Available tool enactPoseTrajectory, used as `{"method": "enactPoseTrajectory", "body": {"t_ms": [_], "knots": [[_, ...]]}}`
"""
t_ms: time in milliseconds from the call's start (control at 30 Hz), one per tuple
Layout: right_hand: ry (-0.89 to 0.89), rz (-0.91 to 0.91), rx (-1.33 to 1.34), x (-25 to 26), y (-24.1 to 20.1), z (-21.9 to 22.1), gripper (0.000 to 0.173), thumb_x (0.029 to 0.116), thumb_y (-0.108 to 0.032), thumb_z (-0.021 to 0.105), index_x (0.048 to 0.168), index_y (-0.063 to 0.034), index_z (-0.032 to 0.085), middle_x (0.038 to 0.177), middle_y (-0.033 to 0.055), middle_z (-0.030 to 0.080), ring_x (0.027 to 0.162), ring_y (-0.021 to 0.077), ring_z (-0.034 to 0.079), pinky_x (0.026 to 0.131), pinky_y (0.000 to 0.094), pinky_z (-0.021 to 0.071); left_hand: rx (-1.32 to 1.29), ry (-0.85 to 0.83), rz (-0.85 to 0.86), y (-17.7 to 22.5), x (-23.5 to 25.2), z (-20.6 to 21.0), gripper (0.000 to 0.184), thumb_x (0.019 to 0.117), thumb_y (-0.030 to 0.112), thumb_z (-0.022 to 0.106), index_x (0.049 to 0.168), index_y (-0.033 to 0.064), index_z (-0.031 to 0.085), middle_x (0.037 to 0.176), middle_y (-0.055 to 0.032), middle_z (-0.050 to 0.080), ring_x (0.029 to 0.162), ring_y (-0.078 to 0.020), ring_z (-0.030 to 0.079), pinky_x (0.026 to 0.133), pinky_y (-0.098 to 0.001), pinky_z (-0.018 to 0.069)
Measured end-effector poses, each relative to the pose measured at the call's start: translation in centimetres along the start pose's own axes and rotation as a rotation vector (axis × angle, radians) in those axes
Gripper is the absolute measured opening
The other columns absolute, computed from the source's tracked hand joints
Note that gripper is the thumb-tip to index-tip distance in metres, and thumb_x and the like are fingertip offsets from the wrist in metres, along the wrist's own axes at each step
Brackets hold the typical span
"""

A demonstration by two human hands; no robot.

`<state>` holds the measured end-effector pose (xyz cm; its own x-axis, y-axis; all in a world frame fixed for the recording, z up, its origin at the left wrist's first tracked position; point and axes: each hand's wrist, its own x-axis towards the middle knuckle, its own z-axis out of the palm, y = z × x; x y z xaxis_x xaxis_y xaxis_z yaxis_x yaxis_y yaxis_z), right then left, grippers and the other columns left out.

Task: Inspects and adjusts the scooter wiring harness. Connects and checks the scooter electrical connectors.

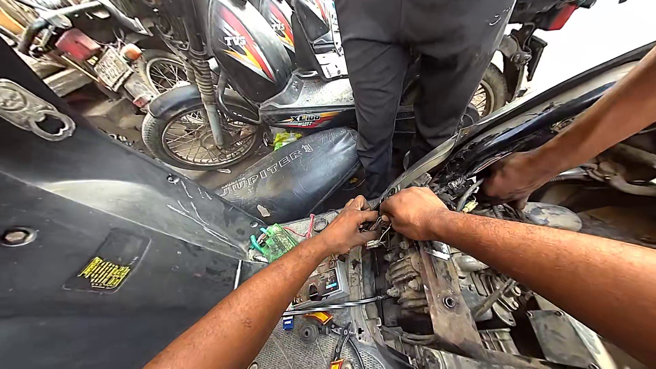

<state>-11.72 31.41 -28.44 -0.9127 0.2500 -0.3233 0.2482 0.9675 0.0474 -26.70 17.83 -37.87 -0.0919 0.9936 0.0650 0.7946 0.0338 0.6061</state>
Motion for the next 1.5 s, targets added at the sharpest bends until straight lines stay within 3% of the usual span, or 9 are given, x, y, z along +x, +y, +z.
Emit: {"method": "enactPoseTrajectory", "body": {"t_ms": [433,767,1200,1500], "knots": [[-0.004,0.003,0.020,0.12,0.15,-0.27,0.026,0.1034,-0.038,0.052,0.099,-0.0213,0.071,0.091,0.0043,0.071,0.092,0.0272,0.070,0.072,0.0527,0.0532,-0.100,-0.090,0.011,-0.58,0.20,-0.72,0.017,0.0899,0.028,0.078,0.104,0.0188,0.078,0.107,-0.0040,0.055,0.105,-0.0175,0.054,0.092,-0.0370,0.0490],[0.000,0.022,-0.003,0.32,-0.04,-0.21,0.025,0.1020,-0.038,0.053,0.097,-0.0210,0.070,0.089,0.0047,0.070,0.090,0.0274,0.070,0.071,0.0522,0.0529,-0.128,-0.102,-0.003,-0.49,0.17,-0.84,0.016,0.0893,0.024,0.080,0.103,0.0161,0.077,0.108,-0.0058,0.053,0.096,-0.0148,0.056,0.082,-0.0309,0.0524],[-0.010,0.022,-0.003,0.35,-0.06,-0.42,0.024,0.1016,-0.037,0.053,0.097,-0.0211,0.070,0.089,0.0049,0.070,0.090,0.0277,0.069,0.070,0.0523,0.0521,-0.119,-0.112,0.002,-0.39,0.20,-0.99,0.016,0.0903,0.024,0.078,0.103,0.0142,0.075,0.108,-0.0061,0.053,0.093,-0.0143,0.056,0.079,-0.0296,0.0523],[0.002,0.026,0.006,0.51,-0.11,-0.36,0.023,0.1014,-0.038,0.054,0.098,-0.0231,0.072,0.090,0.0042,0.071,0.091,0.0272,0.069,0.071,0.0526,0.0525,-0.064,-0.083,-0.031,-0.13,-0.06,-0.85,0.021,0.0902,0.027,0.079,0.107,0.0156,0.075,0.110,-0.0061,0.054,0.093,-0.0139,0.060,0.080,-0.0326,0.0567]]}}
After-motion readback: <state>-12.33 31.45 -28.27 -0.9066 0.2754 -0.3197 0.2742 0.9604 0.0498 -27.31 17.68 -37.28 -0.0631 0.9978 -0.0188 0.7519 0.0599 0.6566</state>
